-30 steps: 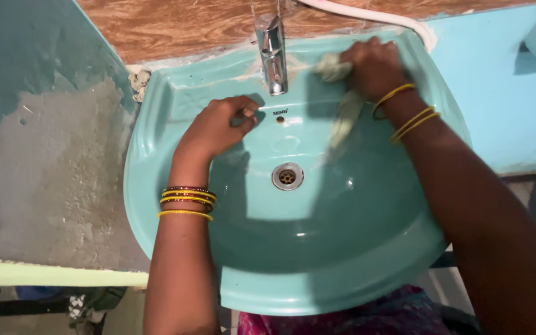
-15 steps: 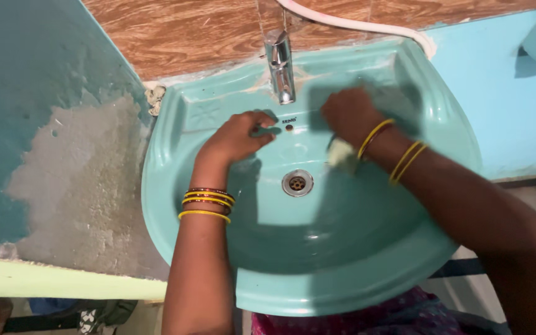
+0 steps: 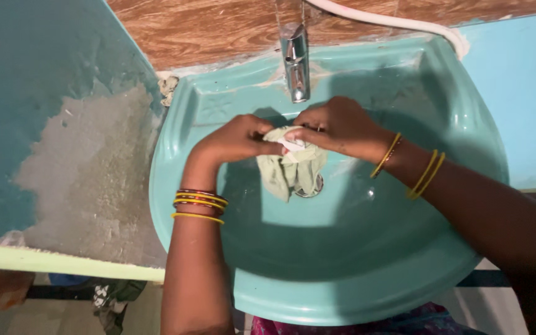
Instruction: The person cleans a light blue bathroom sink using a light green cloth. They wipe the basin, the faucet, and the surrounding countertop area while water runs from the tap. The person repeatedly wets and wrings the cloth to continue scrubbing the surfaces.
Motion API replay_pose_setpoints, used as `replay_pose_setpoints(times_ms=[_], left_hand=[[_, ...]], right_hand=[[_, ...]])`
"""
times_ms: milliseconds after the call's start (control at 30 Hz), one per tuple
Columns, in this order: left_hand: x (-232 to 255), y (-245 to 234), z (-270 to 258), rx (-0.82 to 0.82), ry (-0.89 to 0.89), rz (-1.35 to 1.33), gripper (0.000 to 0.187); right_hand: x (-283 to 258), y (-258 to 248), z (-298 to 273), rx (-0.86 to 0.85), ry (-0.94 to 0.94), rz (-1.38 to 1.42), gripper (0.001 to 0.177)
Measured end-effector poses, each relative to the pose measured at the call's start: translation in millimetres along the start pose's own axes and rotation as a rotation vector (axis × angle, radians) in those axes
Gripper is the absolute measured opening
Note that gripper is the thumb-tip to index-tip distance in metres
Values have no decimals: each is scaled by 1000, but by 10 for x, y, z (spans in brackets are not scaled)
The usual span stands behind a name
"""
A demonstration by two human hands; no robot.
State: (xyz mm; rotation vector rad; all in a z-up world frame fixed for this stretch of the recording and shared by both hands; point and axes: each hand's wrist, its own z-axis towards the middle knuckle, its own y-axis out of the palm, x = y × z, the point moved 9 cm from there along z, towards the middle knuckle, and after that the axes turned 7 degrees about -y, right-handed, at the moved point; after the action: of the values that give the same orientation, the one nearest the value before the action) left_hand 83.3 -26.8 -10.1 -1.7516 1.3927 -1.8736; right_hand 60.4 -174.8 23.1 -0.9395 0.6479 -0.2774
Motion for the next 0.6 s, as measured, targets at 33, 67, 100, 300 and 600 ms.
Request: replay_pose_setpoints(times_ms=[33, 67, 100, 300, 600], left_hand=[[0, -94, -50, 38, 39, -57, 34], [-8, -190, -101, 77, 79, -114, 31], [-62, -332, -145, 171, 75, -165, 29], [-577, -1033, -323, 828, 227, -624, 25], [-879, -540, 394, 900, 60, 201, 48]], right_hand=[[25, -42, 2, 26, 24, -13, 36], [62, -91, 6, 52, 48, -26, 36], [107, -142, -5, 78, 74, -41, 36], [344, -553, -125, 412, 54, 144, 33], [703, -682, -185, 556, 29, 285, 35]])
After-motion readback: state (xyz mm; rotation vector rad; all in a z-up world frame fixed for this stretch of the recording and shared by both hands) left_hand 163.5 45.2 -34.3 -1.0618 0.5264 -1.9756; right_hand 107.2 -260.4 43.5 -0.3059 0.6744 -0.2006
